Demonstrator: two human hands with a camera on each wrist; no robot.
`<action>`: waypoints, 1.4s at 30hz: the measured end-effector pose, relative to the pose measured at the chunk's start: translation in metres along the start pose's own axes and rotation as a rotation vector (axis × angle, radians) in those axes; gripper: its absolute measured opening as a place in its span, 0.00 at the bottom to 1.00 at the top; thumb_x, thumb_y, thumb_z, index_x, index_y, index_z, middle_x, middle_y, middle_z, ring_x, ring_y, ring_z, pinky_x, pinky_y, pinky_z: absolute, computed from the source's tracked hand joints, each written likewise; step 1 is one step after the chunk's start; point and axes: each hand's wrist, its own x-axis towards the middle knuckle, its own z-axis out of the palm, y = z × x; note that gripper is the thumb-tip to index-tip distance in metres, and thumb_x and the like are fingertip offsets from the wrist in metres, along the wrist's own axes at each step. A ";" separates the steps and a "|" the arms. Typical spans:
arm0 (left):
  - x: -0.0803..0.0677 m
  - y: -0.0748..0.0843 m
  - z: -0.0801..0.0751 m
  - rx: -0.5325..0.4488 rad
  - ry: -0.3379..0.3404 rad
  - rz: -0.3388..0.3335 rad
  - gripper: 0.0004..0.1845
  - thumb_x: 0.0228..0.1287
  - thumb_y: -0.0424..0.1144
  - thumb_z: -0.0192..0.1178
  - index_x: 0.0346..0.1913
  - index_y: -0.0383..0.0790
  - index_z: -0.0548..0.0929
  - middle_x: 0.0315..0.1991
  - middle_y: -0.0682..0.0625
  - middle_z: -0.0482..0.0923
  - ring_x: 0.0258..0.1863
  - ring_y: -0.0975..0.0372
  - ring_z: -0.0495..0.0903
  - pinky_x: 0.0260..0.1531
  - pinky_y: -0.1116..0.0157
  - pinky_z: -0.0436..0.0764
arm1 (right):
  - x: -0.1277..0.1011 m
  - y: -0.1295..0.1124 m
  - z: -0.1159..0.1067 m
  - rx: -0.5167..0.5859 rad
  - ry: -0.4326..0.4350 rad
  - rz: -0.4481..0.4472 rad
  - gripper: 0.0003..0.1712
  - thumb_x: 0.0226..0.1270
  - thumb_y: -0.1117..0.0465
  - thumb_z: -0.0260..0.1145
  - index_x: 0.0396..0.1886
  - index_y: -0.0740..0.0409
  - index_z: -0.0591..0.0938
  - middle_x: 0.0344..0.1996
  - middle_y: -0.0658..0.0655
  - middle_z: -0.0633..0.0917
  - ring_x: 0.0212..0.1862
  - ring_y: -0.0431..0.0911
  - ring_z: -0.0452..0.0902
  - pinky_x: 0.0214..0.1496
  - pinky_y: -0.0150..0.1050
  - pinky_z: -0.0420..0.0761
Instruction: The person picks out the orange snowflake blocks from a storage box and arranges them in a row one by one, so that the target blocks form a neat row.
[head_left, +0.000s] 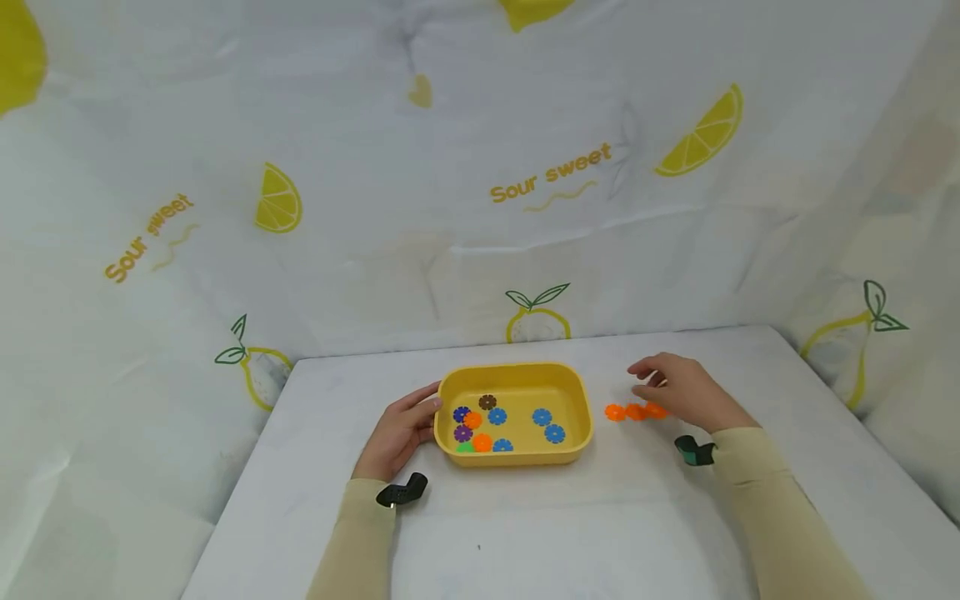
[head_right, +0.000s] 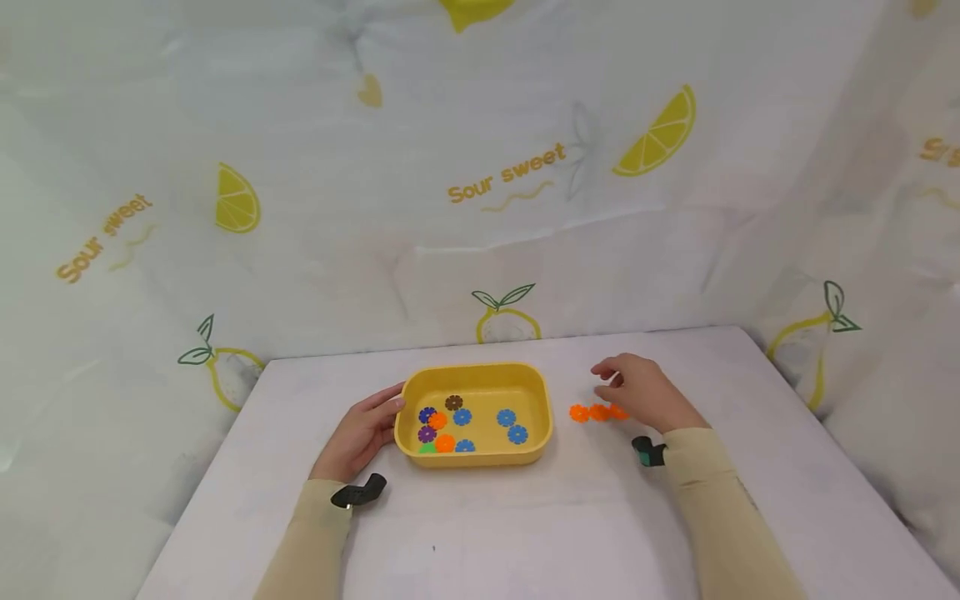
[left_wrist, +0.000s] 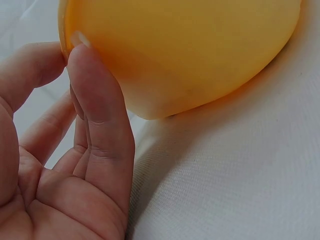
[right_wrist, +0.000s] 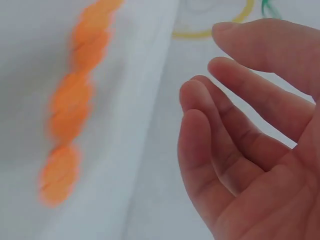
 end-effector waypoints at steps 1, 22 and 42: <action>0.000 0.000 0.000 0.002 0.001 0.001 0.32 0.72 0.52 0.72 0.75 0.52 0.80 0.65 0.41 0.84 0.46 0.57 0.86 0.49 0.63 0.90 | 0.007 -0.009 0.000 0.004 -0.011 -0.020 0.22 0.77 0.54 0.72 0.64 0.59 0.86 0.58 0.63 0.87 0.53 0.54 0.82 0.52 0.48 0.88; 0.006 0.002 0.002 0.016 -0.012 -0.002 0.29 0.73 0.51 0.71 0.74 0.50 0.81 0.62 0.40 0.85 0.45 0.57 0.85 0.50 0.64 0.90 | 0.080 -0.155 0.067 -0.100 -0.443 -0.367 0.17 0.73 0.59 0.76 0.60 0.54 0.89 0.52 0.53 0.89 0.54 0.48 0.80 0.64 0.46 0.83; 0.008 0.003 -0.004 -0.002 -0.034 0.022 0.32 0.73 0.51 0.72 0.75 0.48 0.80 0.64 0.40 0.85 0.47 0.57 0.87 0.51 0.62 0.91 | 0.089 -0.196 0.124 -0.337 -0.558 -0.410 0.16 0.66 0.55 0.82 0.53 0.47 0.92 0.44 0.41 0.88 0.48 0.39 0.79 0.68 0.41 0.83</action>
